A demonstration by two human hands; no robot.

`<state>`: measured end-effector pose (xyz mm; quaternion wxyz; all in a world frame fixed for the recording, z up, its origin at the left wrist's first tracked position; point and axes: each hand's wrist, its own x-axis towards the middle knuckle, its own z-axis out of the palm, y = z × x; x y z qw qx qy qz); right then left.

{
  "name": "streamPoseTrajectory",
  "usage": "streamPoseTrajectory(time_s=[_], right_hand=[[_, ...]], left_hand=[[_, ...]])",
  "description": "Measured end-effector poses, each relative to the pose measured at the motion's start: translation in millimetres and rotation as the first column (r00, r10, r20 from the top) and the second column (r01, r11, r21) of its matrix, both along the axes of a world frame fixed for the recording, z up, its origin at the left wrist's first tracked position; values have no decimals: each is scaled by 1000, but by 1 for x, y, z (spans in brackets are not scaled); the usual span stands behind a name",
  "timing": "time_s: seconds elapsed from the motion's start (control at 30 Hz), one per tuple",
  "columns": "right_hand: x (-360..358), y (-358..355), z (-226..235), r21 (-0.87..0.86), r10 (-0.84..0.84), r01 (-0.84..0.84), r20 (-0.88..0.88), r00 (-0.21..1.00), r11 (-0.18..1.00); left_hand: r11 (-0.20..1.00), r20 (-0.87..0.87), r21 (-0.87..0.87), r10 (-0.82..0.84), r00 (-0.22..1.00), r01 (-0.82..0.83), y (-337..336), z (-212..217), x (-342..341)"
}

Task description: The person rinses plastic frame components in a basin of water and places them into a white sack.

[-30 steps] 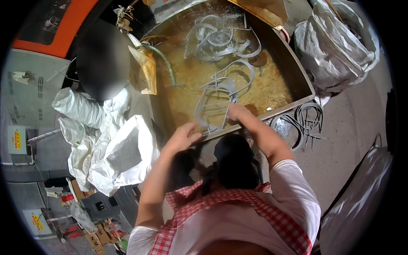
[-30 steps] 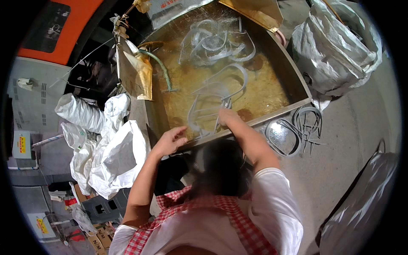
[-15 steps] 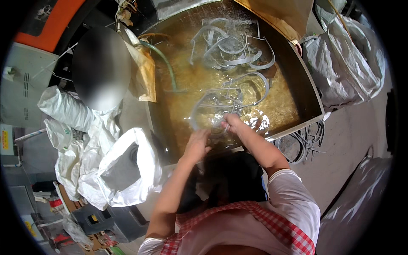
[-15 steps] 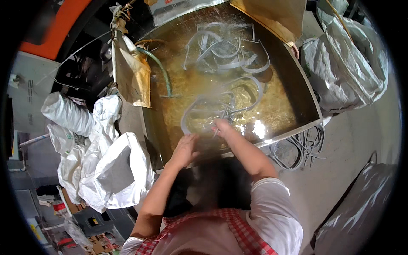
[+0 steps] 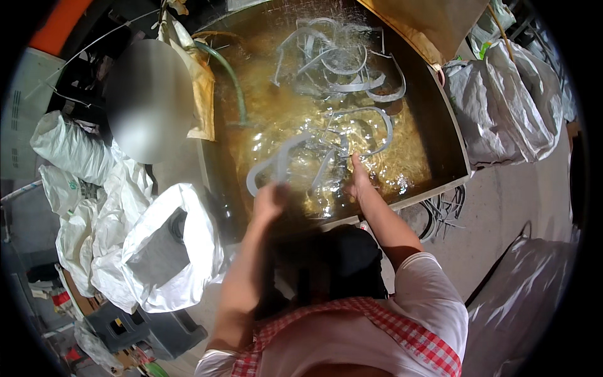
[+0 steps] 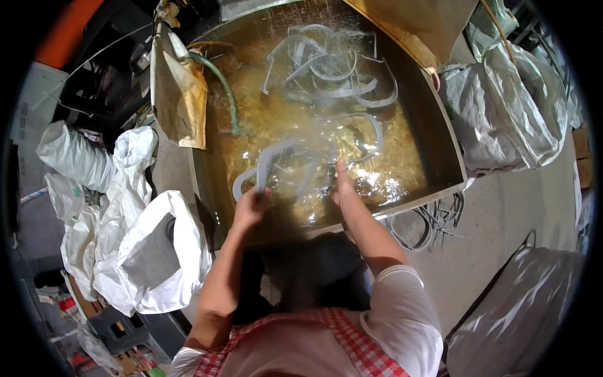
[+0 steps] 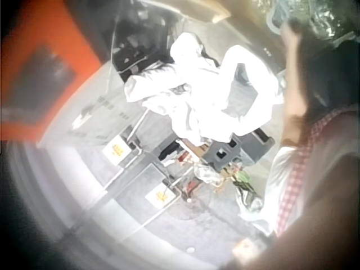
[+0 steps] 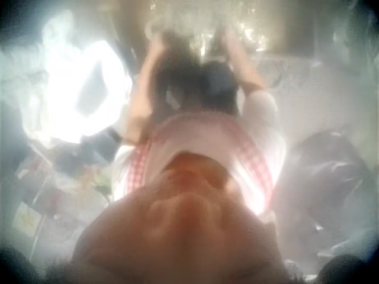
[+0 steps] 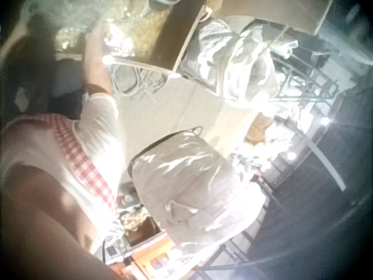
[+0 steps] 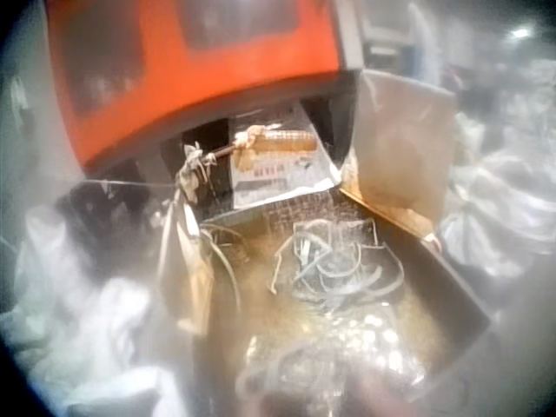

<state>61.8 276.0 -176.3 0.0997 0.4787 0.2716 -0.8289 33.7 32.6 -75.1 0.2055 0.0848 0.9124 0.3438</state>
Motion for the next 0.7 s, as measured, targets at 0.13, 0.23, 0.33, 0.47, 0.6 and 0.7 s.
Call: streamPoseTrajectory(time_s=[0.13, 0.23, 0.33, 0.47, 0.6, 0.7], right_hand=[[-18, -9, 13, -9, -7, 8, 63, 998, 1000], [-27, -14, 5, 2, -64, 64, 63, 996, 998], [-29, 7, -75, -7, -183, 183, -63, 981, 983], [-35, 16, -71, 20, -304, 307, -79, 949, 952], [-23, 42, -25, 36, -296, 312, -230, 927, 949], [-18, 59, 6, 179, -283, 377, -400, 872, 909]], left_hand=[[988, -2, 152, 34, 999, -33, -11, -24, -1], [965, 168, 227, 97, 981, -134, -5, -22, 1], [955, 227, 270, 63, 972, -125, 18, 15, 2], [910, 137, 347, 192, 972, -228, -3, -20, 1], [771, 19, 499, 447, 894, -396, -5, 3, -7], [506, 207, 661, 588, 782, -555, -3, 4, -12]])
